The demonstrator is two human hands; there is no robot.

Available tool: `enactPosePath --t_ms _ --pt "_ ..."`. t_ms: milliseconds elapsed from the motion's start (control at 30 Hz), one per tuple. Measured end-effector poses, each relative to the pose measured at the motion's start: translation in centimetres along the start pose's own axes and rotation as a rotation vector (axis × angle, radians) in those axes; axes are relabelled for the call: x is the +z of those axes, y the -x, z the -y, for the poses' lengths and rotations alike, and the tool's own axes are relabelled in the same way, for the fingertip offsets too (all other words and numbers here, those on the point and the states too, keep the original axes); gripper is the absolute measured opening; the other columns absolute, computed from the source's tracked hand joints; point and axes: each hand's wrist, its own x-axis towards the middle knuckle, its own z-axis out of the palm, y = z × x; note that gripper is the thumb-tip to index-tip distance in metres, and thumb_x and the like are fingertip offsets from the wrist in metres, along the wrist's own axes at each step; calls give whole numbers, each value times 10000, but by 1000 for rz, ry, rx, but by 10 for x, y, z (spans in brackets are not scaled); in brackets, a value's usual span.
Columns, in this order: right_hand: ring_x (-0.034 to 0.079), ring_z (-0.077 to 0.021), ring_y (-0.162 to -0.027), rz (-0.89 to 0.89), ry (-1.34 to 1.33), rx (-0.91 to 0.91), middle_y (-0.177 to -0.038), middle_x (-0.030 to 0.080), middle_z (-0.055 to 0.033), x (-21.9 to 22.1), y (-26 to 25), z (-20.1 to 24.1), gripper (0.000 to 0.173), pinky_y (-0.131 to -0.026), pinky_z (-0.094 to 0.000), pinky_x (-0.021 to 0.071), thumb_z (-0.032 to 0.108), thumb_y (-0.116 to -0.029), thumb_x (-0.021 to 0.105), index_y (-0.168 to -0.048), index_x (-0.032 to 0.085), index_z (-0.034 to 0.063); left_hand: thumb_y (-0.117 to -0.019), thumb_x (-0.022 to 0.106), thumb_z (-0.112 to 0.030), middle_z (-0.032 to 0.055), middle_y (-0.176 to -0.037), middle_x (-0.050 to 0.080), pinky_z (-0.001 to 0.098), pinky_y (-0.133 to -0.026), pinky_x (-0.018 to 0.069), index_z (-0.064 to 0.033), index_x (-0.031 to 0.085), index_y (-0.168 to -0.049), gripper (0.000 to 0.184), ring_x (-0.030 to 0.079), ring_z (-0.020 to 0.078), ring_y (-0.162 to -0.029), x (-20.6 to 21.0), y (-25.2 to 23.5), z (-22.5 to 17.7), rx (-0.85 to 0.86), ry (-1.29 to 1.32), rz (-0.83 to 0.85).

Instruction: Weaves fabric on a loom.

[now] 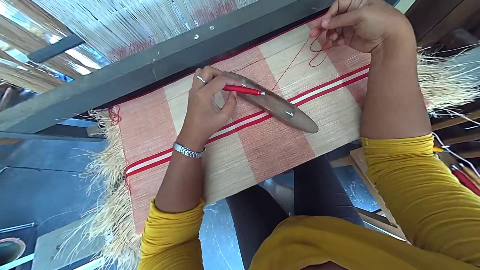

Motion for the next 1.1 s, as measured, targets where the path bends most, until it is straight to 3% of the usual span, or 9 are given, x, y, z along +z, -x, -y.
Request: enactPosePath --t_ms 100,167,267,500,567,700,867,967,1100 --pt "626 -58 -654 8 -331 10 -1021 752 -67 8 -7 -1 159 -550 -186 468 158 -1079 458 -1037 602 107 -916 651 -144 55 -1127 650 368 -978 432 -129 767 -1093 212 552 204 -1122 8 0 -1 31 -1 20" --pt "646 -79 -645 -27 -529 29 -1012 750 -102 13 -10 0 172 -543 -193 488 170 -1095 422 -1079 568 83 -926 640 -160 41 -1146 649 401 -992 426 -150 769 -1095 213 545 212 -1132 14 0 -2 23 21 42" --pt "653 -90 -638 -126 -642 21 -883 726 -85 19 -12 2 153 -568 -198 522 147 -1095 424 -1052 553 77 -974 580 -151 19 -1141 649 417 -1001 396 -158 774 -1086 224 529 198 -1132 23 -2 0 9 88 63" --pt "639 -125 -640 -321 -639 37 -784 632 -55 25 -17 0 57 -622 -246 569 112 -1069 484 -1057 529 80 -1035 562 -157 61 -1245 637 322 -972 521 -133 729 -1241 265 593 167 -1162 21 -4 7 14 106 179" --pt "643 -127 -632 -369 -629 35 -774 635 -53 25 -18 0 44 -616 -249 572 108 -1067 484 -1059 518 82 -1037 546 -145 63 -1276 639 339 -1012 507 -141 723 -1264 287 592 172 -1187 14 -3 7 7 71 202" --pt "628 -116 -622 -386 -551 42 -772 626 -38 29 -20 -1 54 -605 -239 562 115 -1065 493 -1038 529 86 -1037 497 -101 57 -1247 647 381 -1052 437 -135 743 -1199 296 552 196 -1216 4 -5 3 13 44 145" --pt "634 -128 -610 -334 -433 62 -785 632 -40 36 -24 -5 63 -590 -255 574 131 -1065 521 -1083 529 71 -1010 525 -2 106 -1237 598 324 -954 562 -14 705 -1164 238 616 174 -1125 15 -7 -4 5 364 62" --pt "640 -130 -615 -319 -400 61 -782 638 -36 38 -25 -7 61 -593 -259 579 132 -1058 541 -1071 534 72 -1004 570 -39 104 -1218 628 341 -918 578 -24 699 -1171 212 630 182 -1114 32 -8 -9 -6 425 93" --pt "637 -120 -611 -320 -348 74 -767 640 -23 39 -24 -5 70 -599 -254 574 143 -1062 538 -1032 548 82 -1000 601 -126 -11 -1188 702 479 -1119 364 -137 734 -1148 199 517 216 -1301 46 -7 -17 12 212 161"
